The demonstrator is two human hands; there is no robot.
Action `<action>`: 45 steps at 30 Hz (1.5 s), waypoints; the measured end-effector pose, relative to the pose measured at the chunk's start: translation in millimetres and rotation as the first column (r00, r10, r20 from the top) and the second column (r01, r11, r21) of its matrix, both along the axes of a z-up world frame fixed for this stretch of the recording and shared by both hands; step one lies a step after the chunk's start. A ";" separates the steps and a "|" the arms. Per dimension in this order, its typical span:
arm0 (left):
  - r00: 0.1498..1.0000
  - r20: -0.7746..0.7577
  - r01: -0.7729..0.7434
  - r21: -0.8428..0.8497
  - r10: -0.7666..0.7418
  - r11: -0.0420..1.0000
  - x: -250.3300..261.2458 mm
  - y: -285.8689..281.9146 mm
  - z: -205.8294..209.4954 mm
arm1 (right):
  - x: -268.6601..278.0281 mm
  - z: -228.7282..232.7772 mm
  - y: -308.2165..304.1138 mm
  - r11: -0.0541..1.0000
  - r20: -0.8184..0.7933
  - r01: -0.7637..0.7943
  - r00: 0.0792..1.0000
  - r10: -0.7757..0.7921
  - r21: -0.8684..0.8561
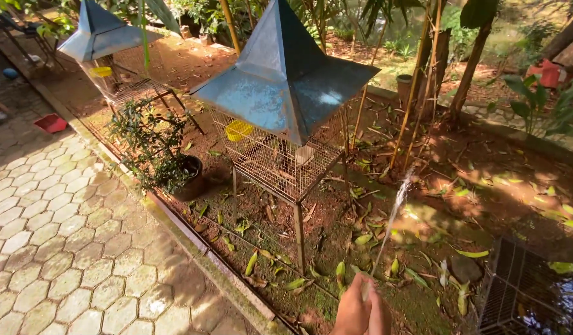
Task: Watering various plants and a birdcage area in a backyard using a garden hose.
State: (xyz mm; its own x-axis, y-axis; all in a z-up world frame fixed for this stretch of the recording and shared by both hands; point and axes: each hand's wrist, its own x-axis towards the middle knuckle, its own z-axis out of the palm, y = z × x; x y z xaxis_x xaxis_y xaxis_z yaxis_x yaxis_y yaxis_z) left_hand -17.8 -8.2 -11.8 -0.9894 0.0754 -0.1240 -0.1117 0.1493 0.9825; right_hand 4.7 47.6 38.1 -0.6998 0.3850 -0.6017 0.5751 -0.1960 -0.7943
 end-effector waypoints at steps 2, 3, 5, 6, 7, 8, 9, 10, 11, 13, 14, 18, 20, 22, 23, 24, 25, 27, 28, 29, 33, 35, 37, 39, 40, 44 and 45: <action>1.000 -0.001 0.005 -0.020 -0.005 1.000 7.7 -1.4 1.2 | -9.5 -37.5 12.7 0.989 0.077 -0.105 0.992 0.098 0.103; 1.000 0.006 -0.014 -0.006 0.014 1.000 9.5 -4.1 -0.2 | -10.2 -38.5 12.3 0.989 0.076 -0.114 0.991 0.107 0.089; 0.999 0.019 -0.040 0.006 0.040 0.999 11.5 -7.4 5.1 | -6.7 -39.1 9.2 0.989 0.081 -0.129 0.989 0.123 0.073; 0.993 0.106 -0.038 -0.057 0.044 0.998 12.1 -7.3 11.7 | -2.0 -38.7 7.1 0.989 0.088 -0.138 0.987 0.133 0.050; 0.980 0.194 -0.026 -0.117 0.049 0.993 13.6 -5.3 17.4 | 4.0 -39.1 6.9 0.990 0.095 -0.141 0.986 0.138 0.027; 0.979 0.199 -0.027 -0.118 0.051 0.993 17.1 -3.9 14.6 | 9.4 -39.0 8.0 0.989 0.101 -0.143 0.985 0.139 0.026; 0.994 0.110 -0.003 -0.098 0.014 0.995 16.5 -1.4 14.0 | 10.8 -36.8 10.0 0.990 0.102 -0.143 0.985 0.142 0.006; 1.000 0.019 0.023 -0.081 -0.022 0.996 15.6 0.9 13.6 | 12.0 -34.3 12.0 0.990 0.103 -0.144 0.984 0.144 -0.014; 0.999 0.019 0.027 -0.083 -0.025 0.996 14.9 2.5 15.9 | 12.8 -33.4 14.5 0.990 0.102 -0.140 0.985 0.141 -0.016; 0.991 -0.095 0.086 -0.123 -0.098 0.989 14.4 6.5 21.1 | 15.6 -31.0 20.3 0.989 0.102 -0.132 0.985 0.138 -0.063; 0.990 -0.095 0.092 -0.126 -0.105 0.988 13.8 10.8 27.0 | 16.4 -28.4 22.5 0.990 0.101 -0.126 0.986 0.132 -0.066; 0.989 -0.108 0.091 -0.126 -0.104 0.988 14.0 28.5 45.5 | 21.7 -14.1 35.6 0.987 0.120 -0.087 0.987 0.103 -0.133; 0.983 -0.141 0.098 -0.150 -0.119 0.984 14.3 37.7 47.8 | 24.0 -6.2 47.0 0.987 0.146 -0.065 0.986 0.087 -0.145; 0.963 -0.213 0.131 -0.171 -0.166 0.977 15.8 44.0 49.6 | 27.0 3.5 57.9 0.982 0.174 -0.048 0.981 0.080 -0.181; 0.965 -0.201 0.135 -0.167 -0.168 0.977 19.2 48.7 57.1 | 28.4 6.1 62.3 0.983 0.187 -0.043 0.979 0.077 -0.179; 0.976 -0.159 0.122 -0.166 -0.148 0.979 21.8 53.0 64.8 | 29.2 9.0 66.5 0.979 0.200 -0.038 0.977 0.078 -0.198; 0.984 -0.122 0.106 -0.166 -0.128 0.980 21.4 57.5 73.9 | 27.0 13.1 70.8 0.976 0.208 -0.034 0.975 0.080 -0.217; 0.985 -0.130 0.093 -0.155 -0.114 0.984 24.7 63.6 67.0 | 30.4 14.9 74.6 0.972 0.221 -0.029 0.972 0.081 -0.232; 0.984 -0.145 0.078 -0.146 -0.099 0.986 25.2 66.9 63.6 | 30.9 15.9 76.7 0.968 0.225 -0.026 0.971 0.084 -0.249; 0.986 -0.135 0.076 -0.140 -0.095 0.987 27.2 67.8 57.4 | 33.1 18.6 76.9 0.969 0.236 -0.027 0.968 0.086 -0.244; 0.990 -0.107 0.075 -0.139 -0.090 0.987 41.0 58.4 49.4 | 42.0 25.4 72.7 0.959 0.280 -0.045 0.952 0.126 -0.279; 0.995 -0.059 0.075 -0.149 -0.085 0.986 51.4 44.8 54.2 | 47.1 27.4 63.6 0.953 0.295 -0.072 0.942 0.162 -0.294; 0.985 0.046 0.172 -0.119 -0.168 0.978 58.9 32.7 58.1 | 49.4 28.9 53.6 0.938 0.298 -0.100 0.932 0.205 -0.331; 0.993 0.069 0.108 -0.159 -0.098 0.981 68.7 19.2 58.6 | 53.0 31.8 37.5 0.928 0.294 -0.132 0.925 0.242 -0.348; 0.995 0.090 0.062 -0.200 -0.045 0.978 73.7 10.6 58.9 | 55.1 33.4 27.5 0.920 0.290 -0.146 0.921 0.261 -0.365; 0.991 0.103 -0.058 -0.258 0.087 0.964 86.0 -25.9 24.5 | 60.6 42.4 -18.4 0.891 0.266 -0.216 0.903 0.339 -0.400; 0.991 0.028 -0.121 -0.226 0.131 0.967 90.1 -39.5 19.9 | 61.8 45.1 -31.2 0.878 0.254 -0.233 0.898 0.359 -0.419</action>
State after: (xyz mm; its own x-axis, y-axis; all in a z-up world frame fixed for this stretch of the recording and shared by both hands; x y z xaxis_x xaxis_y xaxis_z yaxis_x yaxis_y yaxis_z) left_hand 72.2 -47.7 8.1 -0.9827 -0.0837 -0.1654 -0.1843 0.3463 0.9198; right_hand 66.5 16.4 83.1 -0.4929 -0.1042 -0.8638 0.8589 -0.2170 -0.4639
